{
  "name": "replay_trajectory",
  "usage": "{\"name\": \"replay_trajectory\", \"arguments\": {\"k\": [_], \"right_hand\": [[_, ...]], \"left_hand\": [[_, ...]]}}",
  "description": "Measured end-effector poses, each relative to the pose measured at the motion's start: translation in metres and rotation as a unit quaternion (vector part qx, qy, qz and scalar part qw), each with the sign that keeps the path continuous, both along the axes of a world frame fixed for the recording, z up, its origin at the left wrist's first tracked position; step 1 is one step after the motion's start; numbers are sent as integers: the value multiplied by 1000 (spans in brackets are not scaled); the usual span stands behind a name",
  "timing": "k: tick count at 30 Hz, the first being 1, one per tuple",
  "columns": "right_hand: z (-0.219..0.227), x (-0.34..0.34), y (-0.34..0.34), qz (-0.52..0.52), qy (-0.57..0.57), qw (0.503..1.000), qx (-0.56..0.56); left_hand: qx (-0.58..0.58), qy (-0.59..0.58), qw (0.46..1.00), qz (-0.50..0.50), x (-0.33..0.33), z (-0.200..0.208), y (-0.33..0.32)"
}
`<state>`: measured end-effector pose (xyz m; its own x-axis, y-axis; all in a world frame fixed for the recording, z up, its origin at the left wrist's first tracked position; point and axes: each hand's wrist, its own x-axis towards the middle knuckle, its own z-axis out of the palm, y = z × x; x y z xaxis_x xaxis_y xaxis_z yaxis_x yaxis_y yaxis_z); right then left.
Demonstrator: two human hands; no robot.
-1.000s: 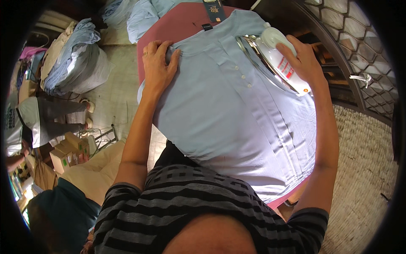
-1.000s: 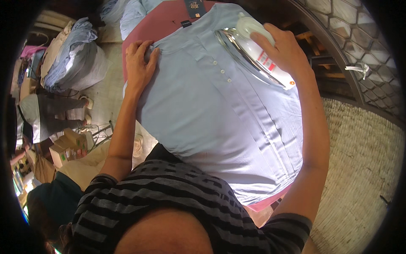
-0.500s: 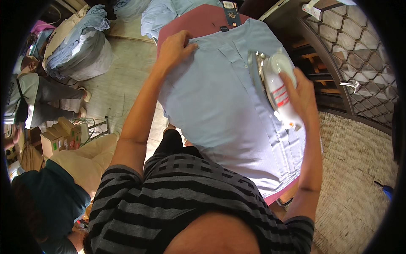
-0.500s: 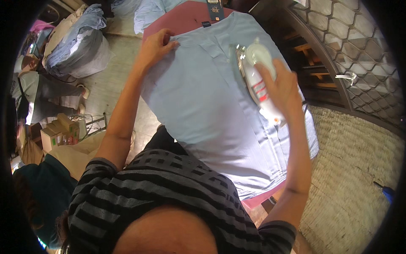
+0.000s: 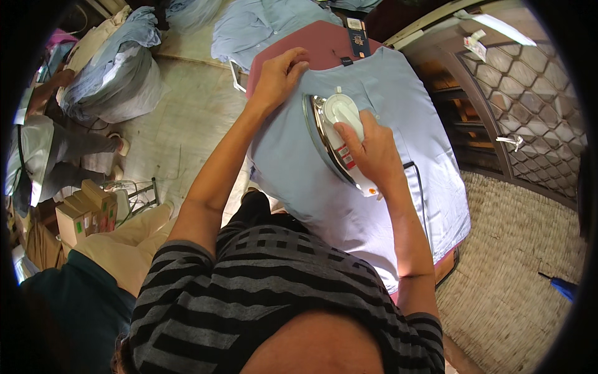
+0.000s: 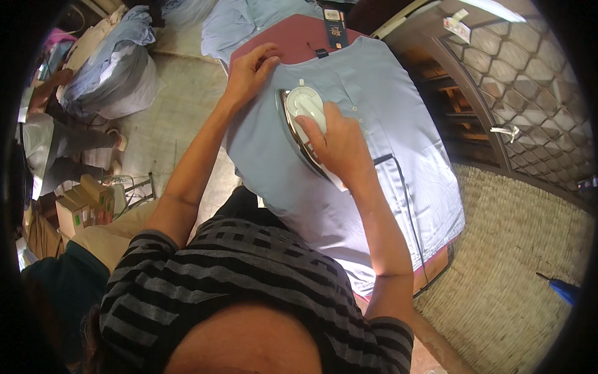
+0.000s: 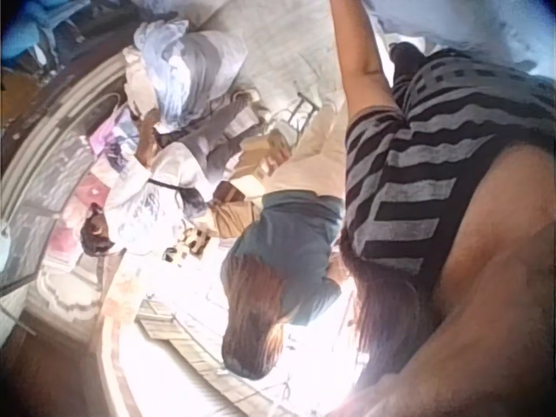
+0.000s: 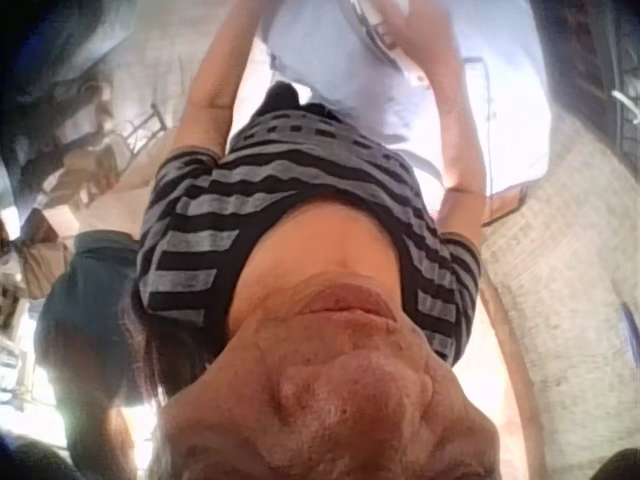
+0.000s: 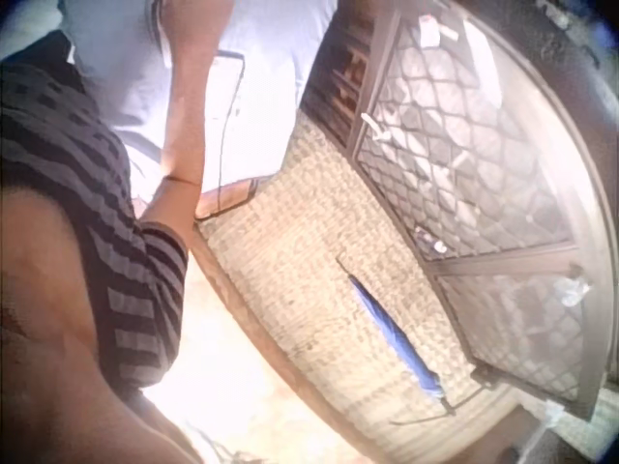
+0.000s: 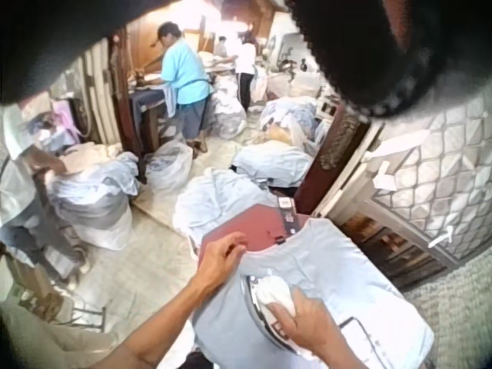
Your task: The person irons a blue shirt on a pink ironing board using an iron, then picks up the shirt, shakes it, and begins to fold it on the board.
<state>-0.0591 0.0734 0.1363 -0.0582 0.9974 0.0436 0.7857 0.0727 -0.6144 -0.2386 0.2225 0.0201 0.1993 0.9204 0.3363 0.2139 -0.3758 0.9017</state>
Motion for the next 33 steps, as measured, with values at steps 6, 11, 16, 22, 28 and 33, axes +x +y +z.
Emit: {"name": "replay_trajectory", "arguments": {"k": [6, 11, 16, 22, 28, 33], "right_hand": [[5, -6, 35, 25, -34, 997, -63], [0, -6, 51, 70, -78, 994, -36], [1, -32, 84, 88, -64, 993, -44], [-11, -39, 101, 83, -78, 993, -5], [-10, -33, 43, 85, -22, 995, -50], [-15, -55, 41, 113, -5, 993, -25]], "left_hand": [[-94, 125, 988, 3, -50, 12, -71], [-86, 127, 984, 88, -68, -6, -105], [-95, 108, 974, 173, -64, -18, -107], [-84, 32, 968, 236, -60, -41, -119], [-134, -86, 954, 253, -59, -55, -123], [-84, -142, 937, 309, -48, -68, -131]]}}
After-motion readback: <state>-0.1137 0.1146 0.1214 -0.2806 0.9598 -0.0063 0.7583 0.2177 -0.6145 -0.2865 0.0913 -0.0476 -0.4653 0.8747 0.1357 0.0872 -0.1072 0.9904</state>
